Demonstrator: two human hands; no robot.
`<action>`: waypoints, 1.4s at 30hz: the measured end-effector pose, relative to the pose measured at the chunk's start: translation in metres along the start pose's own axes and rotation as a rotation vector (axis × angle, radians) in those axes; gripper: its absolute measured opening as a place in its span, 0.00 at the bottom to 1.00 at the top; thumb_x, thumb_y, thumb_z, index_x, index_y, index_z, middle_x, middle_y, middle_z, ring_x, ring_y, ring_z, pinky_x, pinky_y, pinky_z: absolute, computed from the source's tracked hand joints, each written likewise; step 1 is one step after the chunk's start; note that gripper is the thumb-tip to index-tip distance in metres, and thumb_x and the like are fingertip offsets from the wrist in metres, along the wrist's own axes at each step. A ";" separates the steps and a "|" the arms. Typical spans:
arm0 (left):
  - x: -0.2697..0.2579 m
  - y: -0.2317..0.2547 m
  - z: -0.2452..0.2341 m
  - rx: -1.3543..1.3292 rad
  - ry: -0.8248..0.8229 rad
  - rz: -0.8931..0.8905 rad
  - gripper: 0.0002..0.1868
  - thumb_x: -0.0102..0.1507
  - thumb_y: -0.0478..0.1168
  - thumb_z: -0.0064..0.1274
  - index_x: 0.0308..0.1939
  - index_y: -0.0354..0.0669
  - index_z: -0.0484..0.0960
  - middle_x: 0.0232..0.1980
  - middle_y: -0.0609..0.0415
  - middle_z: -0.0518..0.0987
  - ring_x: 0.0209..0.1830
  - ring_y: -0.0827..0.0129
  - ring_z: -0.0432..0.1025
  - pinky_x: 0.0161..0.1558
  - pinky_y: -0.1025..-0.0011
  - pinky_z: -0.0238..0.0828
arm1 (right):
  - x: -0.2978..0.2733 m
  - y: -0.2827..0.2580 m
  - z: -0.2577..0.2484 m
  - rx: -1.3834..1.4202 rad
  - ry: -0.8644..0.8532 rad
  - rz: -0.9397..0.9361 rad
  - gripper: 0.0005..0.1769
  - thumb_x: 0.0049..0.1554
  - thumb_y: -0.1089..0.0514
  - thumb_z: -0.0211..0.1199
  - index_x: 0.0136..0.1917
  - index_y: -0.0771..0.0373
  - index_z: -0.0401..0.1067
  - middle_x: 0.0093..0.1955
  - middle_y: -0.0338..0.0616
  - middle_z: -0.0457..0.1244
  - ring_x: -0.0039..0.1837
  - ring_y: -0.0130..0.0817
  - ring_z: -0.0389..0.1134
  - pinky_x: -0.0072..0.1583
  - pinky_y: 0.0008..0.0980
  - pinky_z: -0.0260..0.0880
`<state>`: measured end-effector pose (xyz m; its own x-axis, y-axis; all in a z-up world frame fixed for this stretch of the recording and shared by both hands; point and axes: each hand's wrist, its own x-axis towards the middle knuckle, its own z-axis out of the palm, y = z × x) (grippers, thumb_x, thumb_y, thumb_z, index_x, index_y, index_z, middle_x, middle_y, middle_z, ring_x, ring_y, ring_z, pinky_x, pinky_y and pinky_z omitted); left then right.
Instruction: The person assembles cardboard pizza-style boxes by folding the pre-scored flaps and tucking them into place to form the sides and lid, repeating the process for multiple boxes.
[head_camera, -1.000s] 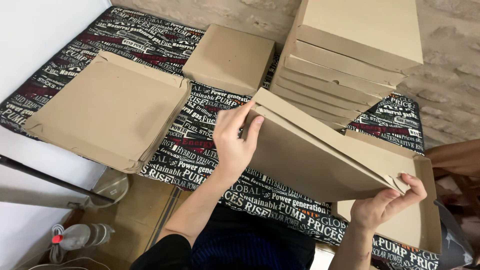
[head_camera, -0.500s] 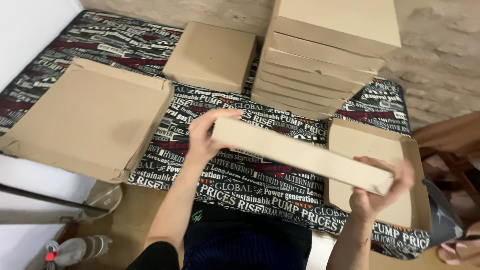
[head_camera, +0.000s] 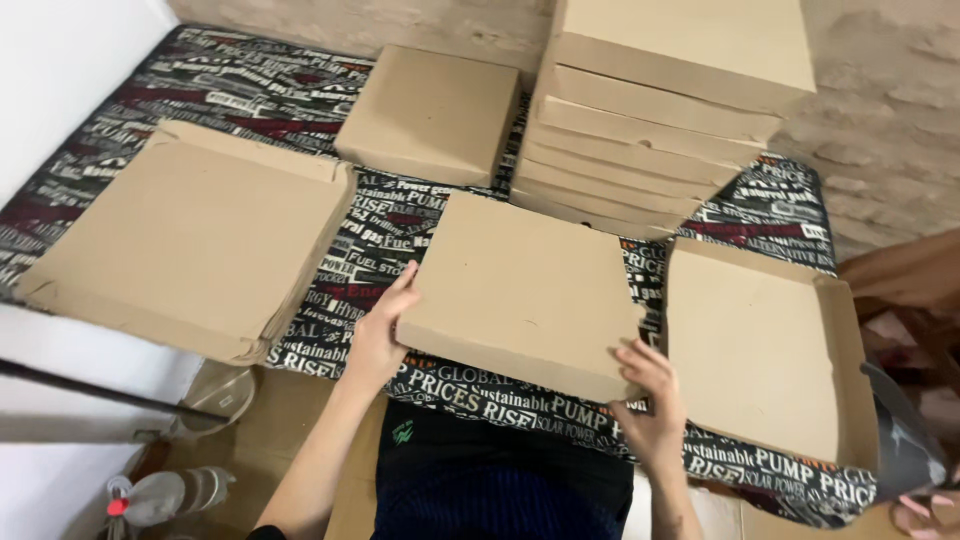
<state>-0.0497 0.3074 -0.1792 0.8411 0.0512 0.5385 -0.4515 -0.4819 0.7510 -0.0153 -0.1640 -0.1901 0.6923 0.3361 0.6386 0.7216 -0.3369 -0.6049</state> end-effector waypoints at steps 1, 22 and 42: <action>-0.005 -0.003 0.001 0.006 0.010 -0.004 0.30 0.77 0.34 0.67 0.83 0.51 0.76 0.95 0.25 0.71 1.00 0.40 0.62 0.84 0.52 0.83 | 0.004 -0.007 0.008 0.007 -0.008 -0.007 0.42 0.58 0.78 0.72 0.82 0.58 0.71 0.88 0.48 0.69 0.96 0.56 0.66 0.97 0.55 0.69; 0.111 -0.175 -0.104 -1.032 0.792 -0.665 0.39 0.77 0.48 0.77 0.91 0.46 0.80 0.85 0.43 0.82 0.83 0.51 0.82 0.80 0.47 0.80 | 0.227 0.055 0.233 -0.246 0.134 -0.603 0.29 0.63 0.73 0.84 0.75 0.67 0.80 0.81 0.50 0.76 0.76 0.64 0.78 0.75 0.59 0.86; 0.238 -0.161 0.048 0.809 0.112 -0.148 0.55 0.64 0.90 0.68 0.85 0.66 0.86 0.91 0.34 0.71 0.99 0.20 0.49 0.80 -0.04 0.35 | 0.208 0.123 0.293 -0.384 -0.420 0.083 0.35 0.75 0.46 0.69 0.91 0.55 0.75 0.90 0.48 0.68 0.91 0.49 0.64 0.87 0.51 0.65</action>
<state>0.2378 0.3550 -0.1907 0.8210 0.2297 0.5226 0.0511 -0.9413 0.3336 0.2209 0.1221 -0.2713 0.7481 0.5894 0.3049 0.6631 -0.6460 -0.3782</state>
